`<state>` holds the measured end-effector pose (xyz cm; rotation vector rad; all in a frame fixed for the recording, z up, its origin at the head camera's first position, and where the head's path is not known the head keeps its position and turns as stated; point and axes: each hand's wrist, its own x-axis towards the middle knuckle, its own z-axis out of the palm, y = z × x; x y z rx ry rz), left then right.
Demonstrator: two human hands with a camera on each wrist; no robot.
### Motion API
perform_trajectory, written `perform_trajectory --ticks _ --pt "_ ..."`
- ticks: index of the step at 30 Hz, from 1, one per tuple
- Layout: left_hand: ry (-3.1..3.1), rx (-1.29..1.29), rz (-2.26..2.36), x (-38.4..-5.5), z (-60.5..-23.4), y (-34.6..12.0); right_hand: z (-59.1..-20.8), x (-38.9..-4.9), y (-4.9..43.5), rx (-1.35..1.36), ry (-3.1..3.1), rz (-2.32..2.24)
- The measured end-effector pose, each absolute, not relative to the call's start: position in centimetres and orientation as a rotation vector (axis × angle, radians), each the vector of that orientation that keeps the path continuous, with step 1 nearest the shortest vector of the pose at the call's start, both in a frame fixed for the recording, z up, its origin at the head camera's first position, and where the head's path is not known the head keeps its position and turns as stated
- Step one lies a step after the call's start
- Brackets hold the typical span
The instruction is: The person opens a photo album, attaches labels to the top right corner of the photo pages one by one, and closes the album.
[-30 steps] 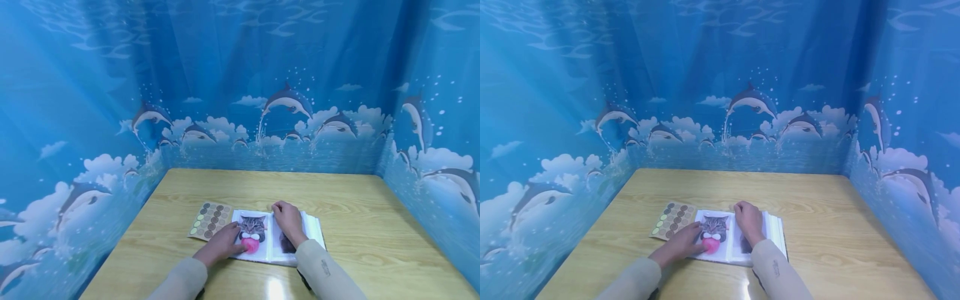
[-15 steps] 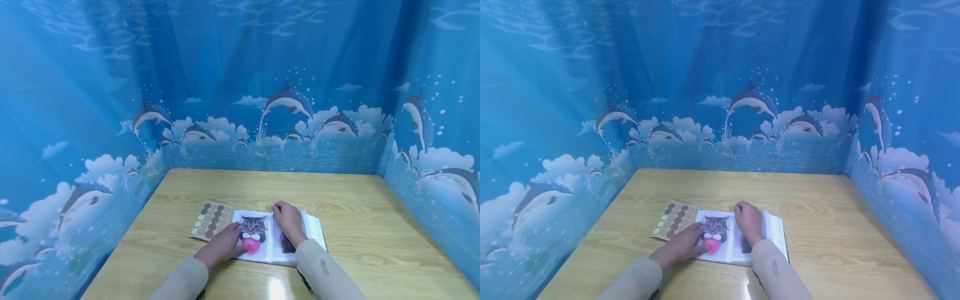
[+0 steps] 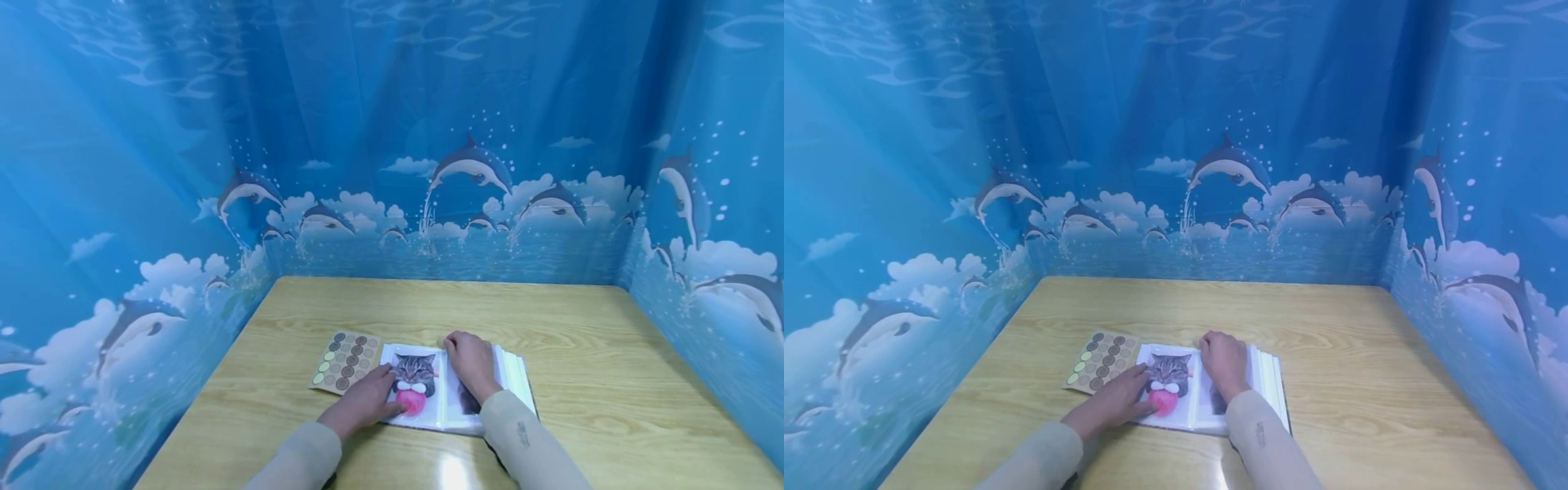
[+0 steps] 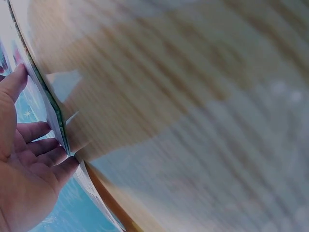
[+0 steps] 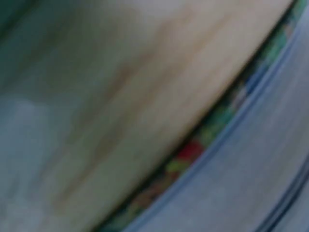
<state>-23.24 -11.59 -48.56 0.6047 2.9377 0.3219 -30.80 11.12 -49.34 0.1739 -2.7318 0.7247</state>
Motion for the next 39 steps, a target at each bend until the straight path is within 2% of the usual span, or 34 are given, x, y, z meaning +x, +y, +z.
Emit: perform_trajectory --ticks 22,39 --pt "2.941 0.621 0.321 -23.3 -48.4 -11.3 -50.2 -30.4 10.0 0.407 -2.731 0.281" --pt "2.933 0.594 0.366 -23.3 -48.7 -11.4 -50.6 -27.7 9.3 0.535 -2.862 0.168"
